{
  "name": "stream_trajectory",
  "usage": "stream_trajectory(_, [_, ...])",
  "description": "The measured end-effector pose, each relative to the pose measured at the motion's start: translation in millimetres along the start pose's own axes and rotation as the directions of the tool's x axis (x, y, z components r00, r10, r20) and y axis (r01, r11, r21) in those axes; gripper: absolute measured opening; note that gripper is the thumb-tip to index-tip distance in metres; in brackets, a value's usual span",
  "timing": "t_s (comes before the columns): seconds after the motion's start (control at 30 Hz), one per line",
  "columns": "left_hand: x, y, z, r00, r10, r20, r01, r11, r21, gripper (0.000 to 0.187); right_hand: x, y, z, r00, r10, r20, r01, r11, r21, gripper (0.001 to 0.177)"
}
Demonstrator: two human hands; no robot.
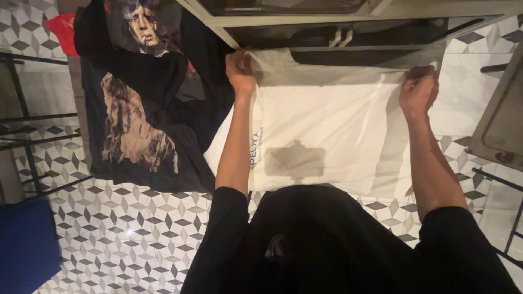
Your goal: The person picks up a white shirt, spreads it out on a low surface, and folds it. The person then picks up a black shirt and folds it on the same surface.
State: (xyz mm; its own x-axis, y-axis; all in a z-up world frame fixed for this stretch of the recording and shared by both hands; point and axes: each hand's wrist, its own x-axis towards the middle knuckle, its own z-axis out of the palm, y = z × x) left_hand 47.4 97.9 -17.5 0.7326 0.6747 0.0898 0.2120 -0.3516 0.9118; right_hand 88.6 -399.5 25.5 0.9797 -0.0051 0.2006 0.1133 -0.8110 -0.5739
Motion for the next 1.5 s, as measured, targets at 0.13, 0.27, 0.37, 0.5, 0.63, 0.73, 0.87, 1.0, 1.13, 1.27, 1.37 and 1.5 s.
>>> stream_trajectory(0.13, [1.2,17.3,-1.9,0.979,0.180,-0.100,-0.200,0.943,-0.266,0.012,-4.6,3.5,-0.1,0.987,0.158,0.005,-0.158,0.987,0.020,0.023])
stream_trajectory(0.27, [-25.2,64.0,-17.0,0.986,0.050,-0.159,-0.076,0.984,-0.159,0.042,-19.4,-18.4,-12.5,0.989,0.065,0.135,-0.074,0.995,0.065,0.043])
stream_trajectory(0.37, [-65.4,86.5,-28.5,0.993,0.107,0.045,-0.116,0.916,0.385,0.051,-53.3,-48.4,-15.4,0.978,0.003,0.210,0.008,0.999,-0.051,0.058])
stream_trajectory(0.5, [-143.2,95.3,-52.3,0.932,0.194,0.306,-0.318,0.843,0.433,0.054,-111.1,-86.6,-21.4,0.941,0.037,0.337,-0.010,0.997,-0.081,0.078])
stream_trajectory(0.63, [-222.2,96.0,-97.8,0.906,0.074,0.417,-0.279,0.845,0.457,0.053,-153.6,-105.8,-28.6,0.806,0.254,0.534,-0.107,0.951,-0.290,0.112])
stream_trajectory(0.73, [-270.3,91.9,-132.5,0.890,0.138,0.435,-0.371,0.774,0.513,0.058,-163.0,-98.5,-26.3,0.722,0.313,0.616,-0.114,0.933,-0.341,0.127])
stream_trajectory(0.87, [-309.8,69.9,-156.0,0.894,0.102,0.435,-0.356,0.751,0.556,0.058,-166.5,-88.1,-18.4,0.683,0.337,0.648,-0.132,0.930,-0.344,0.132])
stream_trajectory(1.0, [-335.9,50.7,-168.4,0.922,0.182,0.342,-0.339,0.808,0.483,0.025,-166.2,-90.3,-20.2,0.652,0.349,0.673,-0.138,0.928,-0.347,0.134])
stream_trajectory(1.13, [-352.9,49.4,-193.8,0.915,0.241,0.322,-0.373,0.810,0.453,0.029,-170.1,-93.3,-25.6,0.666,0.331,0.669,-0.128,0.934,-0.335,0.132])
stream_trajectory(1.27, [-390.3,32.2,-236.4,0.911,0.172,0.375,-0.361,0.773,0.521,0.046,-170.0,-94.3,-26.4,0.664,0.336,0.668,-0.127,0.931,-0.343,0.133])
stream_trajectory(1.37, [-423.7,-1.8,-269.4,0.926,0.198,0.321,-0.363,0.699,0.616,0.022,-171.7,-94.7,-26.5,0.680,0.327,0.656,-0.132,0.935,-0.329,0.134])
stream_trajectory(1.5, [-437.4,-31.1,-296.2,0.948,-0.058,0.314,-0.198,0.665,0.720,0.021,-173.3,-96.9,-27.4,0.677,0.344,0.651,-0.119,0.924,-0.364,0.134])
